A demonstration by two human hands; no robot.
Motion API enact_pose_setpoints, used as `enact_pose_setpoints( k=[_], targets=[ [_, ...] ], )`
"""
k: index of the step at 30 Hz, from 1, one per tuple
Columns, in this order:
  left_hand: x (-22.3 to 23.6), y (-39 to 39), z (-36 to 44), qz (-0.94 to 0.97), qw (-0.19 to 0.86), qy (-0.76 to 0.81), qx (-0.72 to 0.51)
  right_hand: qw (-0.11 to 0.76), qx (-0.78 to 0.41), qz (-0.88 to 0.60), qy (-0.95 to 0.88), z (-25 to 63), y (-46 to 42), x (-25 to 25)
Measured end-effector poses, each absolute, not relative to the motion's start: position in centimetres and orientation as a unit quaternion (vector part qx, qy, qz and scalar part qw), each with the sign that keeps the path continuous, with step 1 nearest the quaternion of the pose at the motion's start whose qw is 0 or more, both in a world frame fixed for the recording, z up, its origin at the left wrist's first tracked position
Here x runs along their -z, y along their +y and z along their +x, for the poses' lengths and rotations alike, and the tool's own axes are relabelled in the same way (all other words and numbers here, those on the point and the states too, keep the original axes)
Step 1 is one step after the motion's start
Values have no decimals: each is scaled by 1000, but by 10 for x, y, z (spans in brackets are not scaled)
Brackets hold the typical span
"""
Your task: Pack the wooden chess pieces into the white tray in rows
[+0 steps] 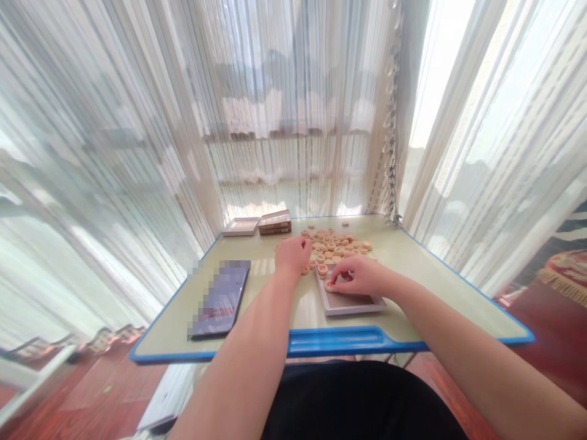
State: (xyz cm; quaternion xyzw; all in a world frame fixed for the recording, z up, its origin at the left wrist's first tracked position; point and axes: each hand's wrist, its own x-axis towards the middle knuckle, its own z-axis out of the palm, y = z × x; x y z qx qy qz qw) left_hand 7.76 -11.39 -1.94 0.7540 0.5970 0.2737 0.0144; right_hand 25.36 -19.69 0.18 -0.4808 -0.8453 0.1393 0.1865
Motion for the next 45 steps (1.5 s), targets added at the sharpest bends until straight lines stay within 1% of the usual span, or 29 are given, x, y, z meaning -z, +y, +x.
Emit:
enact_pose_setpoints(
  k=[6,12,16,22,28,33,45],
  targets=[
    [22,-111,78,751,2,593,-290,191,-118,-452,-864,252,-193,4],
    [22,-110,78,754,-3,586,-297,202,-126,-426,-873,253,-192,5],
    [23,-110,79,755,-1,589,-290,188,-128,-458,-859,251,-195,4],
    [22,-110,78,752,0,589,-295,172,-95,-504,-841,251,-195,5],
    [21,-111,78,752,0,589,-297,206,-85,-468,-855,246,-198,4],
    [20,-112,78,752,-6,586,-303,207,-96,-429,-874,245,-199,5],
    [20,-112,78,752,0,592,-290,204,-97,-432,-873,245,-195,8]
  ],
)
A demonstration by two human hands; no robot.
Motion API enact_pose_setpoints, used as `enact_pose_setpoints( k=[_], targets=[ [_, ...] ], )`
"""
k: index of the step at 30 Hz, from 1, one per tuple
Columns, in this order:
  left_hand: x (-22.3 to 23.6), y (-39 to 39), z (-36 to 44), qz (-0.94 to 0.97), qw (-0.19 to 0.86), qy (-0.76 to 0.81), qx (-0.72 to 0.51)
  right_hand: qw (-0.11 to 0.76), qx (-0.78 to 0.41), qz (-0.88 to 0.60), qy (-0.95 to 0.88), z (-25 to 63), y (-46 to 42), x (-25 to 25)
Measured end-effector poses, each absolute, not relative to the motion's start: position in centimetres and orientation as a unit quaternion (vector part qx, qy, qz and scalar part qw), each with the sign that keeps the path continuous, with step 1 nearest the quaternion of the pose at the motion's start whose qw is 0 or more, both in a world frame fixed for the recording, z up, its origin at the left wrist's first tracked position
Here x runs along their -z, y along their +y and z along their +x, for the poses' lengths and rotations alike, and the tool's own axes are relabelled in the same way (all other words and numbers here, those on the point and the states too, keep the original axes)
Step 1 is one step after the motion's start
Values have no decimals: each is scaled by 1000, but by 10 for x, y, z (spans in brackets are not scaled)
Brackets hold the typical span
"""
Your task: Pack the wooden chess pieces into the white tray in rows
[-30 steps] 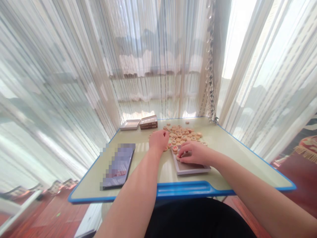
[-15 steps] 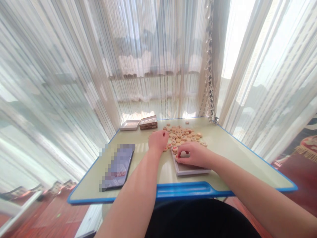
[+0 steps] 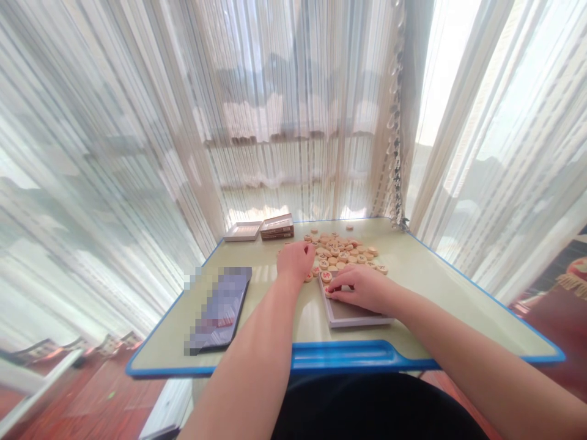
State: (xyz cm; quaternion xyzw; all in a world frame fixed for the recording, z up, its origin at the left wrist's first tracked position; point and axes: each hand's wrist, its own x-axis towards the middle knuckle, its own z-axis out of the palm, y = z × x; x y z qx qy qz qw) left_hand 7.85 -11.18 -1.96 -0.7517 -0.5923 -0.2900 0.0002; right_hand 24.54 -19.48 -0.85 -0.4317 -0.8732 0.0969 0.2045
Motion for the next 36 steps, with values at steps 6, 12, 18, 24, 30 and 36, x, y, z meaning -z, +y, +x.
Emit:
enact_pose_setpoints(
  k=[6,12,18,24,30,36],
  targets=[
    [18,-113,78,-755,-1,-591,282,200,-88,-432,-875,246,-194,9],
    [18,-113,79,-754,-6,-594,281,202,-85,-446,-868,244,-197,7],
    [19,-112,79,-753,-5,-595,280,245,-78,-492,-832,244,-198,4],
    [19,-112,79,-755,-2,-592,283,255,-58,-502,-824,245,-194,4],
    [19,-112,79,-753,-6,-592,287,250,-63,-497,-829,245,-193,4],
    [18,-111,77,-741,-20,-597,307,267,-86,-503,-817,248,-191,4]
  ],
)
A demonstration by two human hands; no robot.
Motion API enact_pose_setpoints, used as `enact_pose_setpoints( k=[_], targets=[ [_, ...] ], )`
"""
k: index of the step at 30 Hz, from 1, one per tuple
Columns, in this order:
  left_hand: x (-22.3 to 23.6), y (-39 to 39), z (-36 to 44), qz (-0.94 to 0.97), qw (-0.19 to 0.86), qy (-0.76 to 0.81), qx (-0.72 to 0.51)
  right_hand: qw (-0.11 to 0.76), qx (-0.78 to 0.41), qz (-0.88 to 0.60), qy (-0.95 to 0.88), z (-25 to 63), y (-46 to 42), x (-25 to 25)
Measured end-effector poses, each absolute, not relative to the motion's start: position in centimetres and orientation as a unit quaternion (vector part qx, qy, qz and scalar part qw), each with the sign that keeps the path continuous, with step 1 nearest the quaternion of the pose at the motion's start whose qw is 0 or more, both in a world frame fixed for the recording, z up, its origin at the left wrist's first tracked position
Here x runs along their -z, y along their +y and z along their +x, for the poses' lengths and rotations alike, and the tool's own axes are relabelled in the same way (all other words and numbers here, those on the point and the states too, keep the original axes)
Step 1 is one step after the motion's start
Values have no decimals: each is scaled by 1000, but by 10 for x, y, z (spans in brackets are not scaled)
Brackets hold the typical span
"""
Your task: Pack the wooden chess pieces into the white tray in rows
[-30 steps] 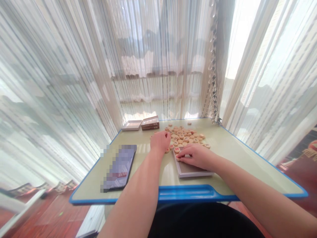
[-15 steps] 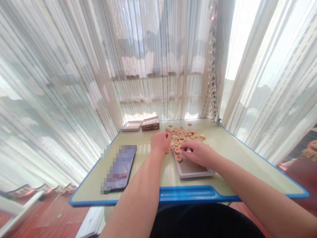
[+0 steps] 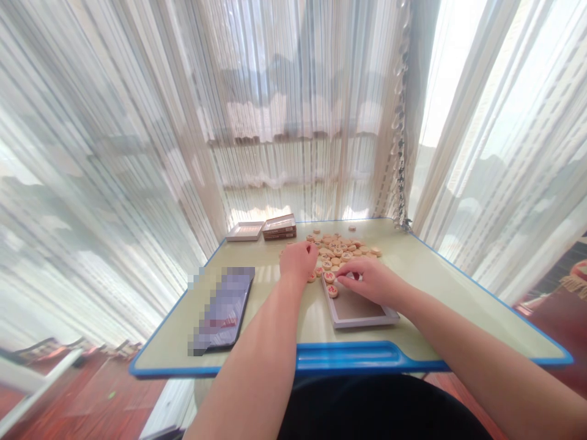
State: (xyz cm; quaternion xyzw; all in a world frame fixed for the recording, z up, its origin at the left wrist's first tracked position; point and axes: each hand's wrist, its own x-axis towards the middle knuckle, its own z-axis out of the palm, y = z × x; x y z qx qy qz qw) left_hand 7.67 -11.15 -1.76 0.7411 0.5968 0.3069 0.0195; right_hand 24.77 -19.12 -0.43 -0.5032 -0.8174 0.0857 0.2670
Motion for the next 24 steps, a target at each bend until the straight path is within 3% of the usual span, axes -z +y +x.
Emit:
enact_pose_setpoints(
  k=[8,14,21,24],
  targets=[
    [13,-109,74,709,114,582,-382,327,-87,-533,-776,257,-186,3],
    [5,-112,63,836,92,490,-229,351,-128,-543,-752,262,-181,6],
    [0,-112,53,879,144,437,-128,253,-108,-508,-816,259,-166,-10],
    [1,-113,52,879,156,434,-119,306,-89,-494,-809,267,-157,-7]
  ],
)
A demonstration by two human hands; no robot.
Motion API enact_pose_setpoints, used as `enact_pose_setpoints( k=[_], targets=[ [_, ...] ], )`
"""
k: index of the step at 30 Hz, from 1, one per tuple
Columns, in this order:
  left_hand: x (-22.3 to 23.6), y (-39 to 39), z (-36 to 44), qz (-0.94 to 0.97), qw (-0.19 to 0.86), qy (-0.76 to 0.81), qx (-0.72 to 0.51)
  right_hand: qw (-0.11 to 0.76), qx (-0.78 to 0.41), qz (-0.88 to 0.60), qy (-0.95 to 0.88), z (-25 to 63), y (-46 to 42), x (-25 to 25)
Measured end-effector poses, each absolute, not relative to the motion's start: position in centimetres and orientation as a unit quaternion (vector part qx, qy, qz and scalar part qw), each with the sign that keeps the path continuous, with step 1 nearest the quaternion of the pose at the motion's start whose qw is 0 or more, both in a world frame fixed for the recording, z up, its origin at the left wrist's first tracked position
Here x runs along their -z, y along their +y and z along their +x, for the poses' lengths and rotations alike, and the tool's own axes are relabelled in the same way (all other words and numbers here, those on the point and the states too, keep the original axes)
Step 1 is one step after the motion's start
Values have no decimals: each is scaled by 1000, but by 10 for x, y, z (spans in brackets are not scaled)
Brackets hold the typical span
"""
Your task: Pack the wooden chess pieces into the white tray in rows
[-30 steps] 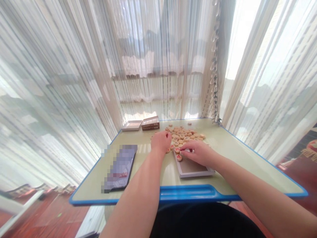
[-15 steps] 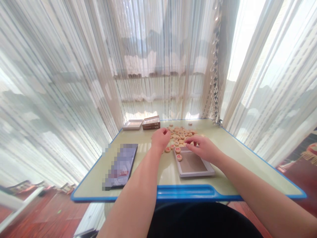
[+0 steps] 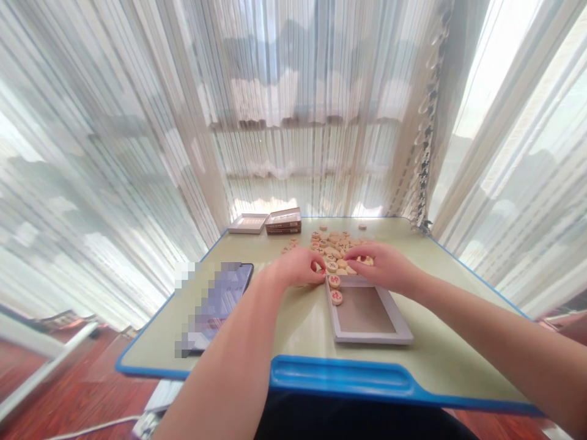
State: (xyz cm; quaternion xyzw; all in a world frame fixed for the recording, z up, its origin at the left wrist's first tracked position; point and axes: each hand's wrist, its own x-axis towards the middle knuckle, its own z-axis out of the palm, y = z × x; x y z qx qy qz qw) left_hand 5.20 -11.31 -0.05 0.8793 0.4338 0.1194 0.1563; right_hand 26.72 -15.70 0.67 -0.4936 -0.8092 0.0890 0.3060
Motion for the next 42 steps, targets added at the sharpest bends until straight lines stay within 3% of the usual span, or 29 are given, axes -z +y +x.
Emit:
enact_pose_setpoints(
  k=[3,6,13,26,42],
  targets=[
    [-2,-113,51,863,169,460,-123,423,-95,-457,-777,284,-153,1],
    [-4,-113,51,839,167,494,-155,440,-138,-475,-750,298,-154,5],
    [1,-108,52,828,68,517,-207,371,-101,-419,-823,294,-159,8],
    [5,-97,44,712,-7,588,-384,385,-104,-440,-805,290,-156,16],
    [18,-91,59,729,11,586,-353,417,-150,-471,-763,294,-151,21]
  ],
)
